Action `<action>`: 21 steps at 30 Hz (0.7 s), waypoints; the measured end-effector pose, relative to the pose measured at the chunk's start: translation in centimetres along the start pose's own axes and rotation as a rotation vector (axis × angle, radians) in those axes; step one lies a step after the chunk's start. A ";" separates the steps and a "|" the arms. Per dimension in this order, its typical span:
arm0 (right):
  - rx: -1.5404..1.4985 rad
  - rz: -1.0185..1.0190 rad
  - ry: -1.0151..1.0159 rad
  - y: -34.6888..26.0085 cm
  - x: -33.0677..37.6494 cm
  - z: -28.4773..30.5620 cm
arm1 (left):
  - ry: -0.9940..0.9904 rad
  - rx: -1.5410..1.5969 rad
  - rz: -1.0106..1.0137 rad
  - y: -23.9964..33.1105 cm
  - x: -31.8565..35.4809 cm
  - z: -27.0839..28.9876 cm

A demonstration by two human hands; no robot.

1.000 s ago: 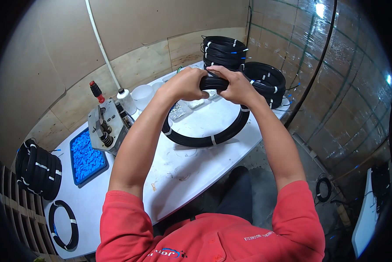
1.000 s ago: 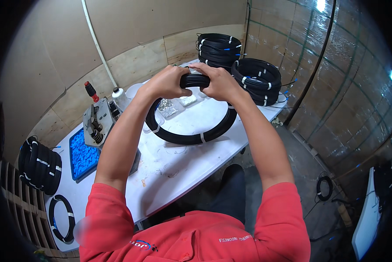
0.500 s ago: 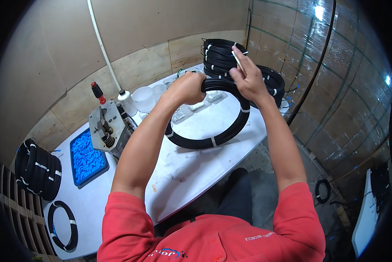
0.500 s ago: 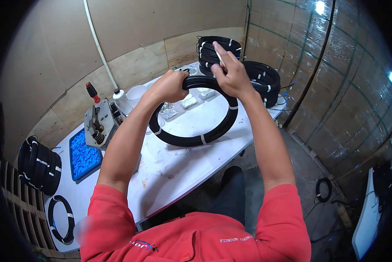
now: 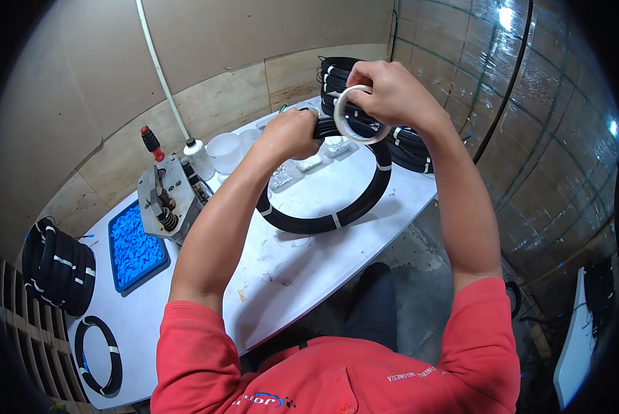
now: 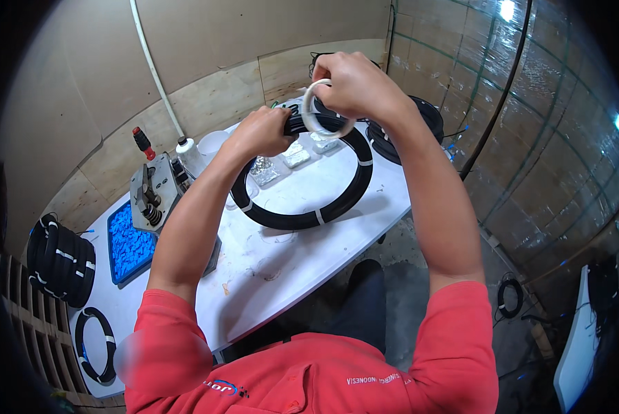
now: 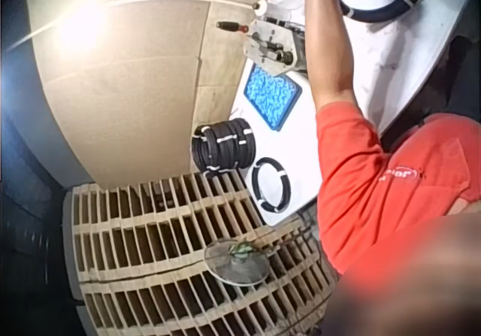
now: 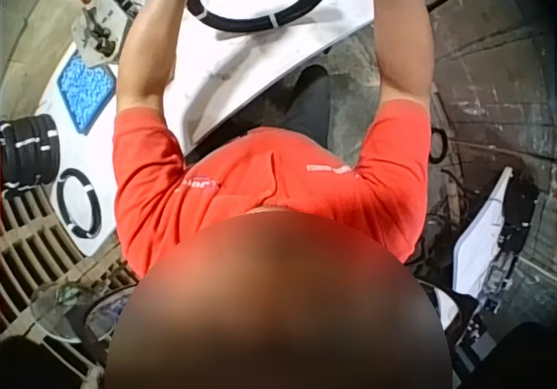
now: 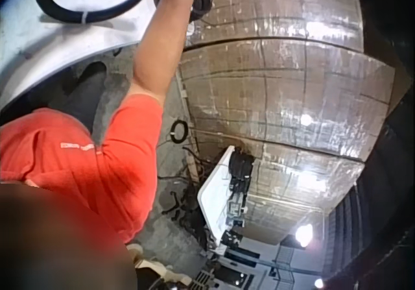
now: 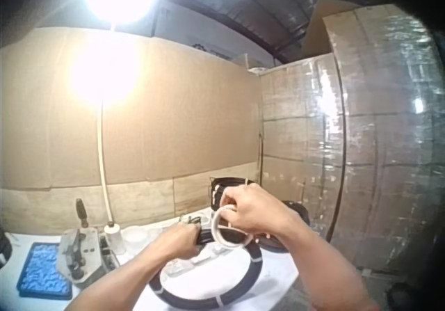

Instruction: Taping coiled cables and crimping wire connectors using a bench-top press machine.

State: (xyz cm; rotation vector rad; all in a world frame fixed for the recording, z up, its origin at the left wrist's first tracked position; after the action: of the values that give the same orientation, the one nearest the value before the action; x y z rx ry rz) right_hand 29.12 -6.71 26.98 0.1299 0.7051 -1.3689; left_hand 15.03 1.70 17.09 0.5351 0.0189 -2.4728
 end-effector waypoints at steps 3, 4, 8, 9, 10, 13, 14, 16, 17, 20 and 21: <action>0.085 -0.044 -0.164 -1.0 -1.0 -0.5 | -0.010 0.087 0.004 -0.1 0.0 0.4; 0.133 -0.027 -0.145 -1.5 -1.3 -0.5 | -0.043 0.130 -0.031 0.0 -0.1 0.5; 0.223 -0.054 -0.227 -2.5 -2.8 -1.1 | -0.123 0.254 -0.051 0.0 0.0 0.9; 0.293 -0.073 -0.280 -2.3 -3.3 -1.6 | -0.125 0.255 -0.053 0.4 -0.1 0.9; 0.361 -0.089 -0.334 -2.3 -3.9 -2.3 | -0.090 0.220 -0.042 0.6 -0.1 1.0; 0.392 -0.161 -0.400 -2.6 -5.1 -3.6 | -0.015 0.199 -0.024 0.7 0.2 1.1; 0.398 -0.129 -0.393 -3.1 -5.2 -3.8 | 0.027 0.212 -0.016 0.5 0.4 1.2; 0.441 -0.109 -0.404 -4.1 -5.0 -4.0 | 0.049 0.243 -0.009 0.4 0.5 1.0; 0.485 -0.090 -0.415 -4.7 -4.7 -4.0 | 0.071 0.276 -0.004 0.3 0.6 0.9; 0.521 -0.048 -0.437 -5.1 -4.1 -4.0 | 0.099 0.272 -0.048 0.6 0.4 0.9; 0.523 -0.049 -0.439 -5.1 -4.0 -4.1 | 0.099 0.275 -0.047 0.6 0.4 0.9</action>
State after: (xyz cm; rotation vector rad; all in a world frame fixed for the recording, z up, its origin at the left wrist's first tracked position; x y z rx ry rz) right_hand 22.68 -2.53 27.43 0.2171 -0.0247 -1.5380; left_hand 14.73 0.89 17.82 0.7805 -0.2758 -2.5078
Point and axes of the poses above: each hand's wrist, its own x-axis away from the middle knuckle, its own z-axis out of the back of the hand, y = z × x, the point moved 6 cm from there along -x, towards the middle knuckle, and after that the axes turned 11 degrees about -z, right-handed, at the moved point
